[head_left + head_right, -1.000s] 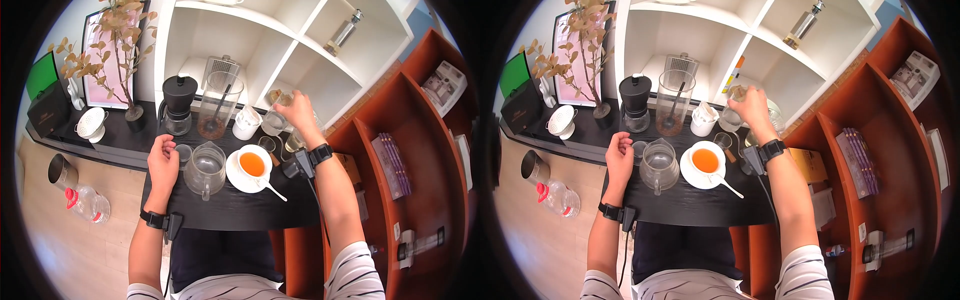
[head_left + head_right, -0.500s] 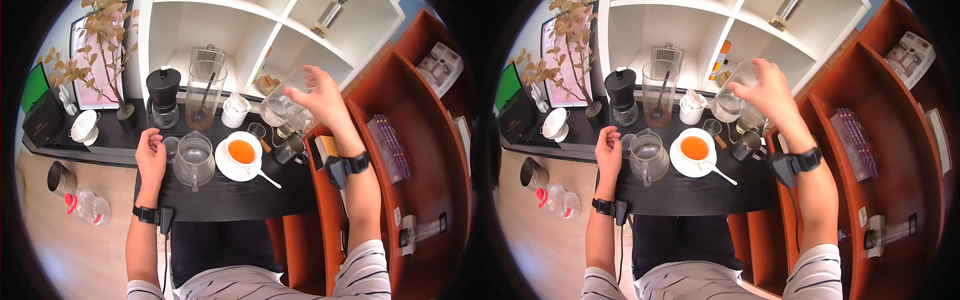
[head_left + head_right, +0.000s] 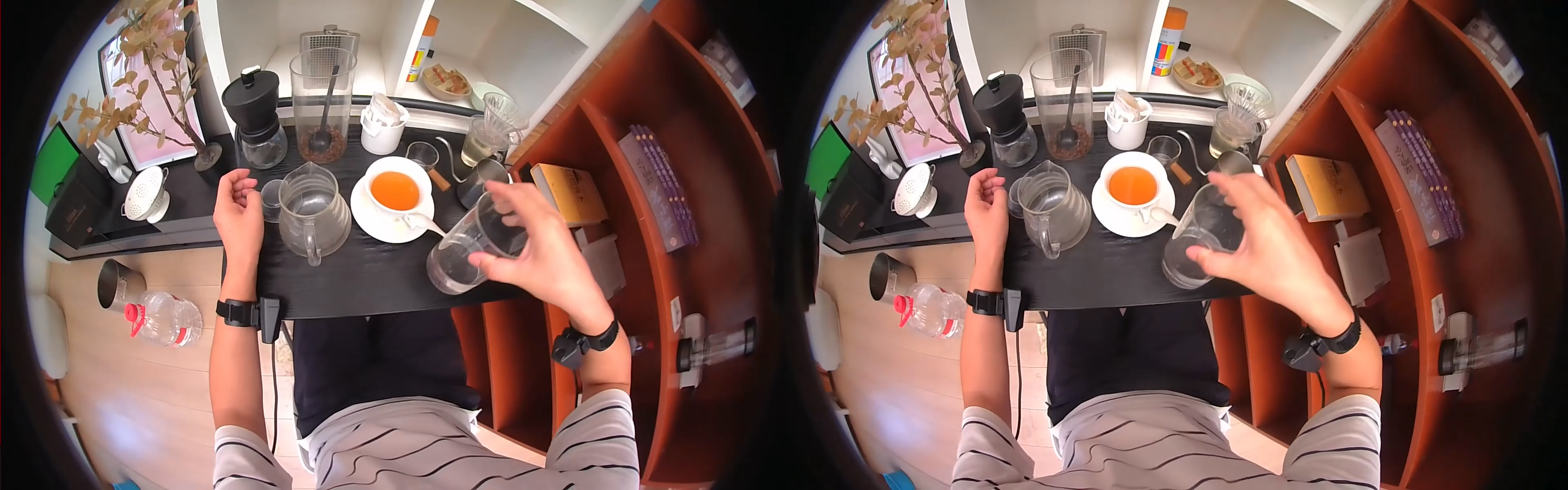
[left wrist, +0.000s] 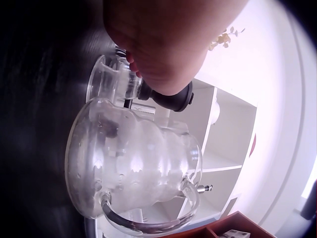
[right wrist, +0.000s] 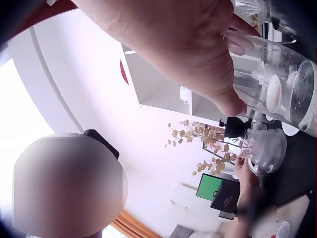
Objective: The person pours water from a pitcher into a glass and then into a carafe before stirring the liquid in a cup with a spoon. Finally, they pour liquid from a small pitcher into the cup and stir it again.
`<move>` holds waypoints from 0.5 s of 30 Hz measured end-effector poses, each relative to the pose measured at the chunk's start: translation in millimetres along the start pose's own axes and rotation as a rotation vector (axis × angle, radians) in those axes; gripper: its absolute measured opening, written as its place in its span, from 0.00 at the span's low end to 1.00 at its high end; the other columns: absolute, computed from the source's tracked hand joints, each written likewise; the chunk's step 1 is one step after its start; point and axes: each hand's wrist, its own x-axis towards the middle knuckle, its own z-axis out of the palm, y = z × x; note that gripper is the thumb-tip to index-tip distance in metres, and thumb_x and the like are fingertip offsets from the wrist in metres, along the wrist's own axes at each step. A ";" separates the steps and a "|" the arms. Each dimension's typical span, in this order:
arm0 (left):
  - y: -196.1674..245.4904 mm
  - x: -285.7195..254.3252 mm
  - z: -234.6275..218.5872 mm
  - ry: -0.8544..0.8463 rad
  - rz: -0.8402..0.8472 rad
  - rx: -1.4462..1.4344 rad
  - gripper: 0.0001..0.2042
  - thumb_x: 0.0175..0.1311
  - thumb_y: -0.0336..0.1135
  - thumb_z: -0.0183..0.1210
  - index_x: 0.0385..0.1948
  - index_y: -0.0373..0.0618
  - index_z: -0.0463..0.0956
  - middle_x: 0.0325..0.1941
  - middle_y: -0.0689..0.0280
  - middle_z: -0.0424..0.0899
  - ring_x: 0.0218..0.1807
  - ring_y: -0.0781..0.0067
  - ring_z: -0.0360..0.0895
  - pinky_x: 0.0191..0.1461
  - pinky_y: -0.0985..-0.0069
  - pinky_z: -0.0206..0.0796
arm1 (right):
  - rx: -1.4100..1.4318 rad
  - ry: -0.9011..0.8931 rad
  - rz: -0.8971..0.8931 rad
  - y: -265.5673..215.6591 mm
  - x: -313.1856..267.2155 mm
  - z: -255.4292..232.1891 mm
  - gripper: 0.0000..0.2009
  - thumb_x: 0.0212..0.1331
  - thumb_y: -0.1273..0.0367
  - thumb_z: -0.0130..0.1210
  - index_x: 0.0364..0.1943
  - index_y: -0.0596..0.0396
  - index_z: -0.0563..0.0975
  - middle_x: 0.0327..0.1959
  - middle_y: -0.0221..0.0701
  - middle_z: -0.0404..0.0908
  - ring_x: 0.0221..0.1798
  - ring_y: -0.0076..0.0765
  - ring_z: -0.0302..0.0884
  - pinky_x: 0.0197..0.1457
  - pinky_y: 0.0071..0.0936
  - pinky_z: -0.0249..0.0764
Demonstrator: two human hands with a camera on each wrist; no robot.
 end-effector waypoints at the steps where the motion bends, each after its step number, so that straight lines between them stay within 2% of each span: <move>1: 2.7 -0.6 -0.9 0.004 -0.008 0.006 0.16 0.66 0.20 0.57 0.55 0.39 0.80 0.45 0.65 0.87 0.42 0.80 0.79 0.48 0.80 0.74 | -0.013 -0.002 0.003 5.0 -4.6 9.3 0.41 0.49 0.64 0.79 0.70 0.63 0.73 0.60 0.46 0.78 0.59 0.51 0.81 0.63 0.41 0.80; 3: 10.7 -1.7 -5.0 0.008 -0.004 0.033 0.16 0.66 0.20 0.57 0.55 0.39 0.80 0.46 0.64 0.87 0.42 0.80 0.79 0.49 0.80 0.73 | 0.016 -0.046 0.068 3.3 -9.9 19.4 0.41 0.49 0.64 0.79 0.69 0.62 0.73 0.62 0.46 0.77 0.62 0.54 0.80 0.65 0.43 0.79; 5: 19.4 -6.3 -11.2 0.031 0.053 -0.051 0.16 0.66 0.20 0.57 0.56 0.38 0.79 0.46 0.64 0.87 0.44 0.80 0.80 0.51 0.80 0.73 | -0.026 -0.021 0.031 5.2 -12.3 29.8 0.41 0.49 0.63 0.78 0.69 0.62 0.74 0.63 0.46 0.77 0.64 0.55 0.79 0.65 0.43 0.78; 9: 60.9 -36.8 -22.6 0.014 0.064 -0.063 0.11 0.74 0.24 0.59 0.55 0.38 0.79 0.48 0.64 0.87 0.47 0.79 0.81 0.54 0.79 0.72 | -0.141 0.069 -0.048 7.9 -13.9 43.2 0.41 0.48 0.62 0.78 0.69 0.61 0.74 0.64 0.45 0.76 0.66 0.56 0.77 0.67 0.45 0.77; 11: 75.7 -56.6 -23.5 0.002 0.076 -0.098 0.10 0.75 0.25 0.60 0.54 0.38 0.79 0.46 0.66 0.86 0.45 0.81 0.79 0.53 0.80 0.71 | -0.114 0.075 -0.052 9.9 -13.9 46.1 0.42 0.48 0.63 0.78 0.70 0.60 0.73 0.66 0.46 0.75 0.67 0.56 0.76 0.68 0.45 0.77; 13: 86.5 -80.0 -23.0 -0.023 0.087 -0.033 0.06 0.75 0.26 0.63 0.49 0.40 0.80 0.41 0.71 0.80 0.43 0.83 0.74 0.50 0.83 0.66 | 0.005 0.080 -0.028 12.4 -14.9 49.1 0.45 0.48 0.64 0.79 0.73 0.59 0.70 0.67 0.46 0.74 0.68 0.57 0.75 0.69 0.44 0.76; 14: 91.9 -91.1 -21.7 -0.051 0.100 -0.002 0.07 0.73 0.27 0.65 0.47 0.41 0.79 0.40 0.72 0.80 0.42 0.83 0.74 0.49 0.82 0.66 | 0.063 0.102 -0.045 19.2 -15.9 53.6 0.52 0.45 0.66 0.81 0.78 0.57 0.64 0.69 0.47 0.73 0.70 0.56 0.75 0.71 0.44 0.75; 15: 96.8 -100.6 -19.8 -0.078 0.112 0.028 0.08 0.71 0.29 0.68 0.44 0.41 0.79 0.39 0.72 0.79 0.41 0.82 0.73 0.48 0.81 0.66 | 0.069 0.108 -0.044 26.4 -17.5 60.7 0.52 0.45 0.66 0.81 0.78 0.57 0.64 0.69 0.47 0.73 0.70 0.56 0.75 0.71 0.44 0.75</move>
